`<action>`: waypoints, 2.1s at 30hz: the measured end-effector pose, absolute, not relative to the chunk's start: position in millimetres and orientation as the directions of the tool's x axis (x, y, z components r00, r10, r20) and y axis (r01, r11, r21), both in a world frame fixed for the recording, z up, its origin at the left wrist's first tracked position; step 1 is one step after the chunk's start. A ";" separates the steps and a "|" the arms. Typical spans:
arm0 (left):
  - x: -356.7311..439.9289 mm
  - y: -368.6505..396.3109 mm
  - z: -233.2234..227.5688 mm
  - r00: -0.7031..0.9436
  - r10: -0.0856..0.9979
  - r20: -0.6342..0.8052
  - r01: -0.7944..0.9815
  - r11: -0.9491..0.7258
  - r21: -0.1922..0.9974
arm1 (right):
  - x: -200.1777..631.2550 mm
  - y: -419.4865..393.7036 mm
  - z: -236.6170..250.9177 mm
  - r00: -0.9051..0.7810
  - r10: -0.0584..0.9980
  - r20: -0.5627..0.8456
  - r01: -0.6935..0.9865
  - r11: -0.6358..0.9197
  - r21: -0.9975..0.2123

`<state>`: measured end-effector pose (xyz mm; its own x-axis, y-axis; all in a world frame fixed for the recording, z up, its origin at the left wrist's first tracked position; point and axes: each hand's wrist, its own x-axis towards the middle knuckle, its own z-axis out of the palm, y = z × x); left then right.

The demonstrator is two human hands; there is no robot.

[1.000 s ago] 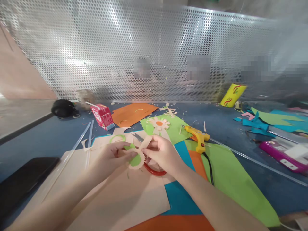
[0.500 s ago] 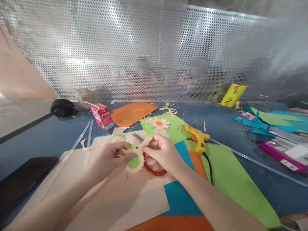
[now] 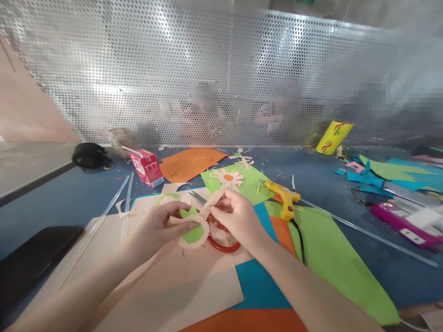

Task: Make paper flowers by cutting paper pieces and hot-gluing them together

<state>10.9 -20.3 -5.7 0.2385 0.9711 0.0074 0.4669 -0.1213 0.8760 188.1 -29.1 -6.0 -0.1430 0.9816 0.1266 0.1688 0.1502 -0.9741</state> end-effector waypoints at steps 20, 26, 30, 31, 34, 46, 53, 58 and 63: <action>9.1 -18.1 -11.7 0.300 0.951 0.071 0.350 -0.179 0.919 | 183.7 -30.8 -5.1 -0.122 0.989 0.082 0.016 0.084 -0.996; 9.3 -17.6 -11.2 0.328 0.942 0.065 0.338 -0.181 0.923 | 185.7 -29.9 -5.1 -0.155 0.986 0.066 0.010 0.068 -0.998; 8.8 -17.6 -10.4 0.313 0.948 0.058 0.411 -0.191 0.891 | 186.5 -29.3 -4.5 -0.123 0.992 0.024 0.025 0.028 -0.999; 8.7 -17.5 -10.1 0.311 0.948 0.069 0.418 -0.202 0.886 | 186.2 -29.4 -4.2 -0.127 0.992 0.017 0.012 0.019 -1.000; 8.7 -17.5 -9.1 0.326 0.941 0.094 0.406 -0.229 0.885 | 184.9 -29.9 -2.7 -0.153 0.988 0.006 -0.038 0.000 -0.999; 9.5 -17.7 -13.9 0.323 0.946 0.012 0.377 -0.140 0.916 | 187.3 -28.9 -6.5 -0.029 0.985 0.170 0.132 0.172 -0.976; 10.1 -18.8 -9.6 0.316 0.947 0.055 0.354 -0.172 0.919 | 184.4 -30.9 -5.2 -0.136 0.989 0.064 0.021 0.068 -0.997; 10.0 -18.4 -10.2 0.339 0.938 0.066 0.264 -0.162 0.951 | 185.1 -29.7 -5.4 -0.158 0.987 0.026 -0.004 0.026 -1.000; 10.2 -17.2 -11.8 0.348 0.932 0.100 0.237 -0.190 0.953 | 186.2 -29.8 -5.6 -0.183 0.983 0.020 -0.014 0.018 -1.000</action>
<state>10.2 -17.2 -11.8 0.3475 0.9323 0.0998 0.2365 -0.1901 0.9528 186.2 -29.8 -5.6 -0.1827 0.9830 0.0200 -0.0138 0.0178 -0.9997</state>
